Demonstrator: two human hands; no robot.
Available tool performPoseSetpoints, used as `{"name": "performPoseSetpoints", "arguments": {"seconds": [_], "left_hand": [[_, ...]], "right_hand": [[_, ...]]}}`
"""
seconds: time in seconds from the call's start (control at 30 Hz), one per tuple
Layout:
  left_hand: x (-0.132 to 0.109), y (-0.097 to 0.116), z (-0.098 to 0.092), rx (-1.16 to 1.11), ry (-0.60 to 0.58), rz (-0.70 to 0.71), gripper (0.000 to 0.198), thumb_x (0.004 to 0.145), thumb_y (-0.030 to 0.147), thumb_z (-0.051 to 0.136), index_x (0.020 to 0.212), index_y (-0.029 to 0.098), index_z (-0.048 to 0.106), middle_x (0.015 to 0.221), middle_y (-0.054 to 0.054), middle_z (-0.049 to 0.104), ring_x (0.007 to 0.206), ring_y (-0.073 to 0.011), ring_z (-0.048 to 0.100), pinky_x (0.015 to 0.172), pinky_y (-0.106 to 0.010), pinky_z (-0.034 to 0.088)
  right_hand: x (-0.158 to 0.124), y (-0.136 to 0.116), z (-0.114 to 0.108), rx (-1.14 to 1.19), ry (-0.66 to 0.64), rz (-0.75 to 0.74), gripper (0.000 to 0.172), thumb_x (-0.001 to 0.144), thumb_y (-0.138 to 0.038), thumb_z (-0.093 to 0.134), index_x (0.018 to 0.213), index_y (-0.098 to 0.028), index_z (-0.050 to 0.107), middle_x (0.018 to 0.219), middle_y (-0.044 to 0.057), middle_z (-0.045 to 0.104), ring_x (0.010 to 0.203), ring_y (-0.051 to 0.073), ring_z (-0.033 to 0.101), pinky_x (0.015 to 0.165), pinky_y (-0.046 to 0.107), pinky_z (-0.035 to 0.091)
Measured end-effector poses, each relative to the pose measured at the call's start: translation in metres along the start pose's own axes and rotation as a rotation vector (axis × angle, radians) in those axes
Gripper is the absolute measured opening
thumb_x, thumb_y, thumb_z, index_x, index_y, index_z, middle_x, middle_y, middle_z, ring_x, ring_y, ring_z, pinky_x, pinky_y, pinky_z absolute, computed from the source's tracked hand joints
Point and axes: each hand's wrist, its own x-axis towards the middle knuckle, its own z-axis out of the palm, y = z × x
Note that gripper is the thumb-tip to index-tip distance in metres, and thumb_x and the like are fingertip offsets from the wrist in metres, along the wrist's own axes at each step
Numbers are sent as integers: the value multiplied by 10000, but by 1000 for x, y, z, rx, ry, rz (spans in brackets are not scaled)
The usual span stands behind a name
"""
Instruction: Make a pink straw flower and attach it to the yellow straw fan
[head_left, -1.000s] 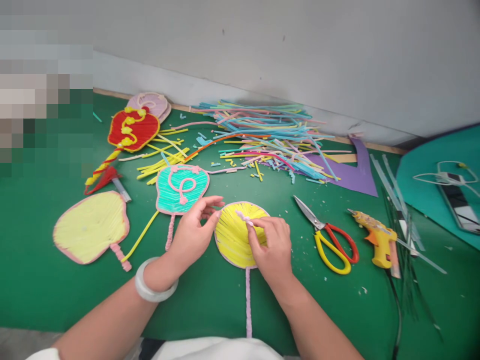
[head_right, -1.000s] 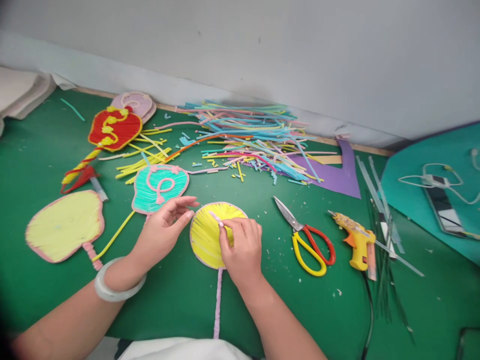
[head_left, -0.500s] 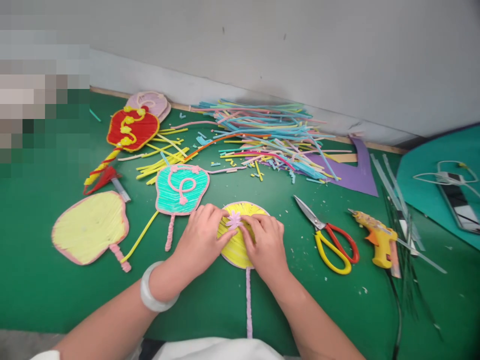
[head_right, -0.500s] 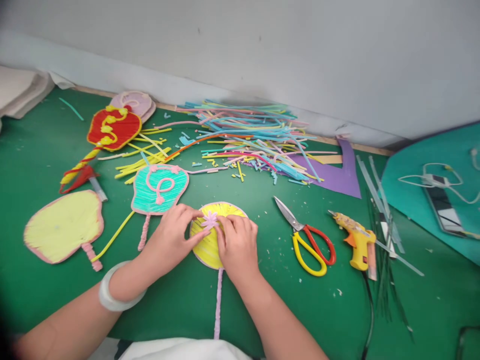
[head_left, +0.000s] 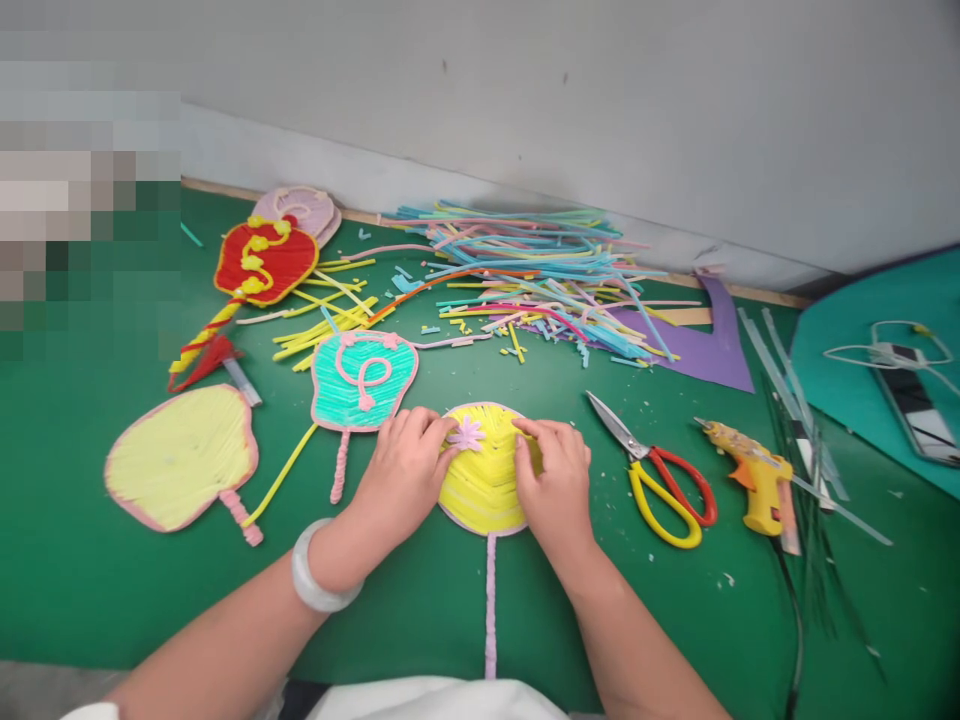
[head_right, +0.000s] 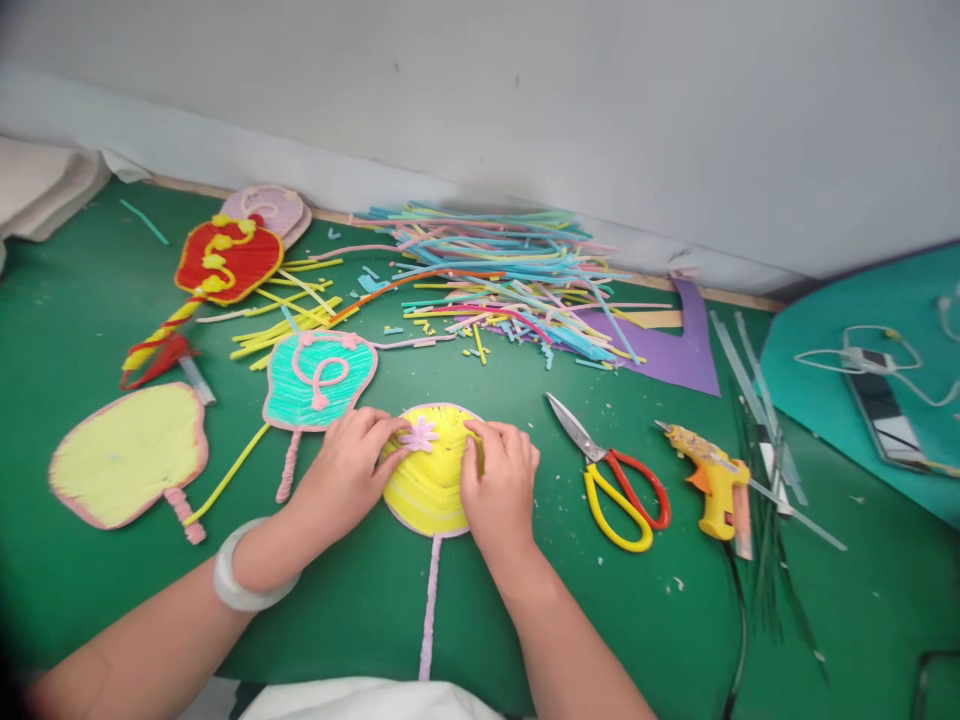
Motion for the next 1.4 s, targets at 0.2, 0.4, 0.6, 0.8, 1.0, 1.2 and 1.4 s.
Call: {"name": "performPoseSetpoints", "arguments": {"seconds": [0.2, 0.4, 0.6, 0.8, 1.0, 1.2, 1.4], "left_hand": [[1, -3, 3, 33, 9, -1, 249, 939, 195, 520, 1174, 155, 591, 1088, -118, 603, 1033, -284, 536, 881, -452, 454], [-10, 16, -8, 81, 97, 100, 317, 951, 203, 481, 1248, 126, 556, 1311, -157, 585, 1220, -306, 504, 1018, -493, 399], [-32, 39, 0, 219, -47, 235, 536, 960, 388, 474, 1398, 81, 458, 1510, -198, 410, 1417, -338, 351, 1135, -556, 267], [-27, 34, 16, 271, -223, 204, 803, 892, 625, 493, 1455, 61, 398, 1558, -216, 270, 1465, -350, 242, 1154, -629, 215], [-28, 34, 17, 271, -230, 224, 892, 841, 705, 488, 1461, 71, 395, 1560, -248, 230, 1461, -383, 228, 1143, -673, 185], [-28, 34, 15, 256, -232, 224, 862, 843, 695, 502, 1456, 97, 409, 1555, -251, 259, 1457, -381, 247, 1140, -677, 176], [-21, 31, 7, 104, -171, 177, 637, 920, 464, 547, 1443, 126, 412, 1499, -195, 431, 1391, -344, 392, 1150, -647, 199]], "right_hand": [[7, 9, -3, 31, 35, 81, 193, 918, -223, 485, 1019, -205, 648, 984, 78, 646, 980, 235, 568, 879, 404, 397], [11, 14, -7, 77, 101, 116, 197, 910, -238, 489, 1012, -204, 654, 972, 82, 651, 975, 235, 583, 886, 414, 426], [15, 21, -10, 84, 155, 126, 196, 911, -249, 492, 993, -206, 665, 952, 80, 657, 955, 234, 598, 890, 423, 443], [14, 19, -9, 86, 148, 108, 196, 911, -249, 489, 988, -210, 666, 951, 80, 660, 950, 234, 597, 886, 421, 445], [14, 18, -9, 79, 131, 112, 192, 911, -243, 489, 980, -206, 664, 945, 78, 669, 945, 232, 599, 885, 417, 444], [14, 21, -8, 90, 138, 105, 197, 910, -246, 489, 983, -207, 668, 940, 78, 674, 942, 234, 607, 883, 421, 451], [15, 20, -9, 89, 148, 101, 194, 911, -246, 489, 972, -209, 669, 938, 76, 676, 939, 233, 609, 886, 418, 451]]}}
